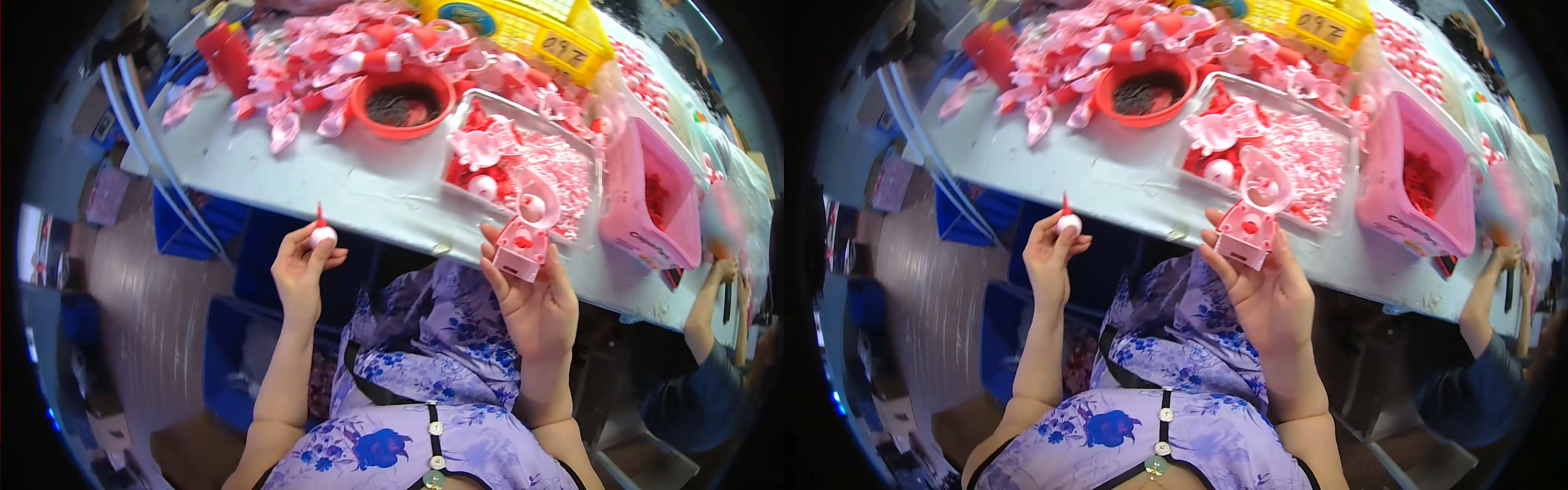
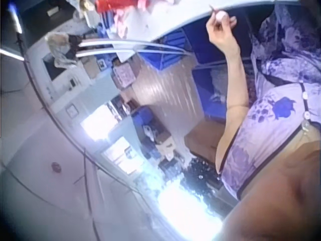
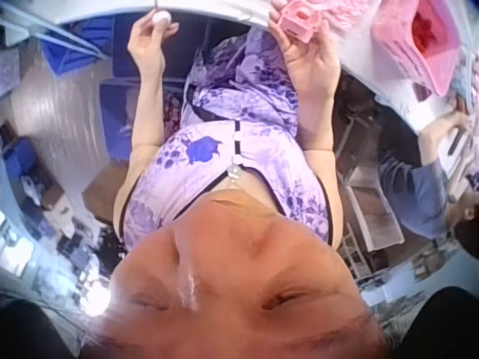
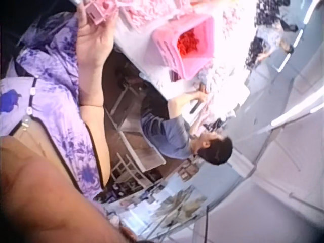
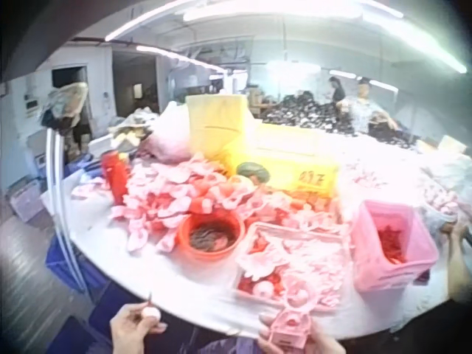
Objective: The person assembles small pink and white plastic toys at a workbench. They pick up a pink plastic frame, insert a white spherical head, and attach small red and white limbs. The person then places a red cylindrical body piece over the frame to complete the toy. This process is repeated multiple times with parts taken from nearby containers.
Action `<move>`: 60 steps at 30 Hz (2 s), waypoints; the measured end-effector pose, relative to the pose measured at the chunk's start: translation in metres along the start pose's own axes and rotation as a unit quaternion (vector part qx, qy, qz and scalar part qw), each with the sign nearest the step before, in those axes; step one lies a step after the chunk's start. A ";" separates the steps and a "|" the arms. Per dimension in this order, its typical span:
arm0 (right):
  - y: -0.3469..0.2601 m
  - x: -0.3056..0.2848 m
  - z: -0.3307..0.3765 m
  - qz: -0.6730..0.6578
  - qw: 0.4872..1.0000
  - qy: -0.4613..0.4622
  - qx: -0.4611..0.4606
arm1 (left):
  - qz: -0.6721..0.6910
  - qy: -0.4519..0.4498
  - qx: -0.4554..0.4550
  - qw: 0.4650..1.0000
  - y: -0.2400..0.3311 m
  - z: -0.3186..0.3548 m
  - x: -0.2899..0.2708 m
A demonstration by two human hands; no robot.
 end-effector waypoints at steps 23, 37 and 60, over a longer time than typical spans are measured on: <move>0.008 0.006 -0.005 0.009 1.000 0.014 0.021 | -0.032 0.010 0.047 0.998 0.011 0.001 -0.018; 0.012 -0.004 0.018 0.013 0.998 -0.007 0.067 | -0.033 -0.223 0.194 0.955 0.083 0.004 0.077; -0.012 -0.024 0.024 -0.018 0.997 -0.030 0.063 | -0.059 -0.270 0.185 0.943 0.078 0.007 0.159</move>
Point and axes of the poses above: each hand's wrist, its own z-axis away from the middle knuckle, its own x-axis out of the palm, y = z × x, the point moved 6 cm from there along -z, towards the middle knuckle, and after that the axes turned 1 degree about -x, right-handed, at the moved point
